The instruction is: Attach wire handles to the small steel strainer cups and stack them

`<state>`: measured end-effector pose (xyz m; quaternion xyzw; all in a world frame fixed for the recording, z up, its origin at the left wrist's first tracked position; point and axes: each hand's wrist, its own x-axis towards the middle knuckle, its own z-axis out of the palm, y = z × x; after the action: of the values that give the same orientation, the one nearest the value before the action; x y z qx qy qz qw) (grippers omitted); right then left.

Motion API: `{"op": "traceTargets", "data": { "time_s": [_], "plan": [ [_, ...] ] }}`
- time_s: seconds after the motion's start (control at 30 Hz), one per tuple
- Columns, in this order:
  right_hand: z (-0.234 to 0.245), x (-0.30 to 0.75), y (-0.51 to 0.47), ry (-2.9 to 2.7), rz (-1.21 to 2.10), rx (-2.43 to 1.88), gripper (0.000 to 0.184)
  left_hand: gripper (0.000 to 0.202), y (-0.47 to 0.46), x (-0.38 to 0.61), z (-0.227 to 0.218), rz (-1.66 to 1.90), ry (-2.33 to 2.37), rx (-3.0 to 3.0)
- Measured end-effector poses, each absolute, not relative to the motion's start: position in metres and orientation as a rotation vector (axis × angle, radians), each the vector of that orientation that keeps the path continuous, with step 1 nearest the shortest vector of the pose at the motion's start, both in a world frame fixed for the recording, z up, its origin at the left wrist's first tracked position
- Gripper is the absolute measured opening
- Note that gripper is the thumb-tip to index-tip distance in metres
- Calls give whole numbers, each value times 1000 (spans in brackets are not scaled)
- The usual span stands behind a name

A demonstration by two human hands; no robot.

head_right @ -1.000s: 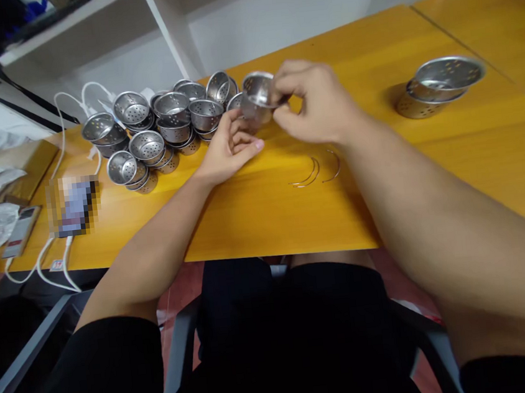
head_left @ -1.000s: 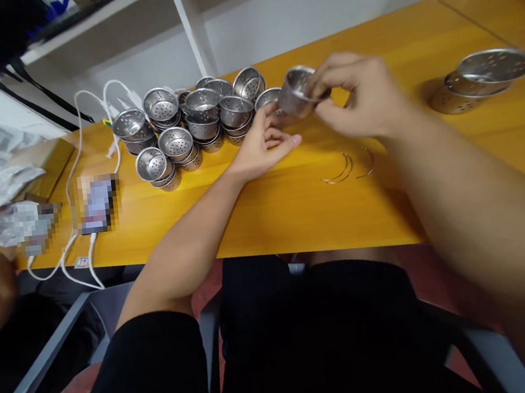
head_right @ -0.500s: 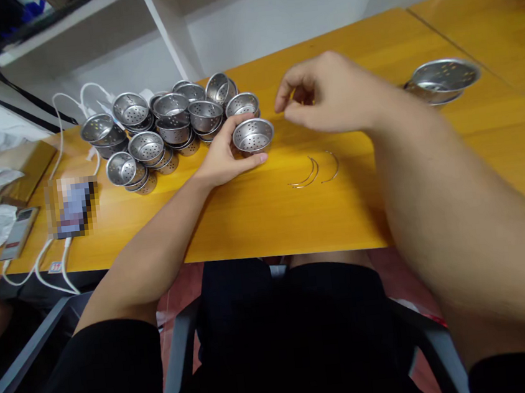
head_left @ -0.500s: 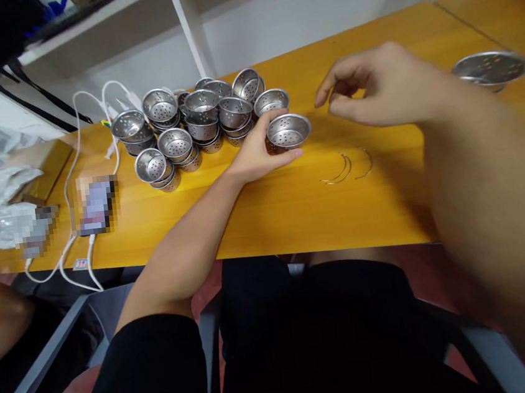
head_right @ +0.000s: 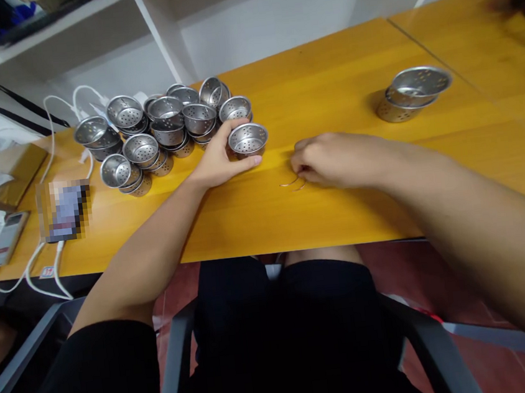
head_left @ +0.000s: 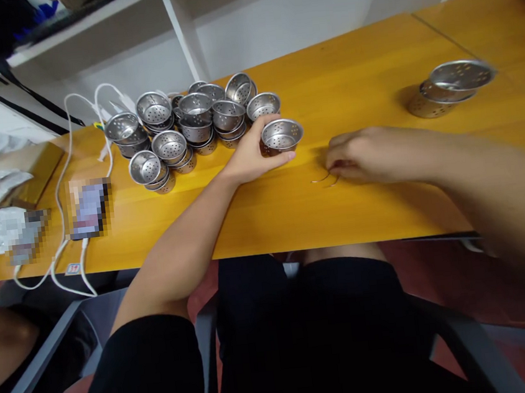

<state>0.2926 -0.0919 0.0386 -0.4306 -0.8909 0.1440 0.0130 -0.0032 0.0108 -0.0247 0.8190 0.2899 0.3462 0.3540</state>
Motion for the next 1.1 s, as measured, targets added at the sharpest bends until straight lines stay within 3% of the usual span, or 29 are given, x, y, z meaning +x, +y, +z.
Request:
{"op": "traceTargets", "data": {
  "time_s": [0.4,0.6,0.8,1.1],
  "plan": [
    [52,281,-62,-2885,389,-1674,14,96,12,-4,-27,872,742,2103],
    [61,271,-59,-2902,459,-1862,20,96,13,-3,-30,843,739,2084],
    [50,279,-56,-2919,398,-1685,29,93,12,-1,-31,883,735,2076],
    [48,285,-57,-2900,506,-1593,23,96,23,-6,-33,909,830,2006]
  ]
}}
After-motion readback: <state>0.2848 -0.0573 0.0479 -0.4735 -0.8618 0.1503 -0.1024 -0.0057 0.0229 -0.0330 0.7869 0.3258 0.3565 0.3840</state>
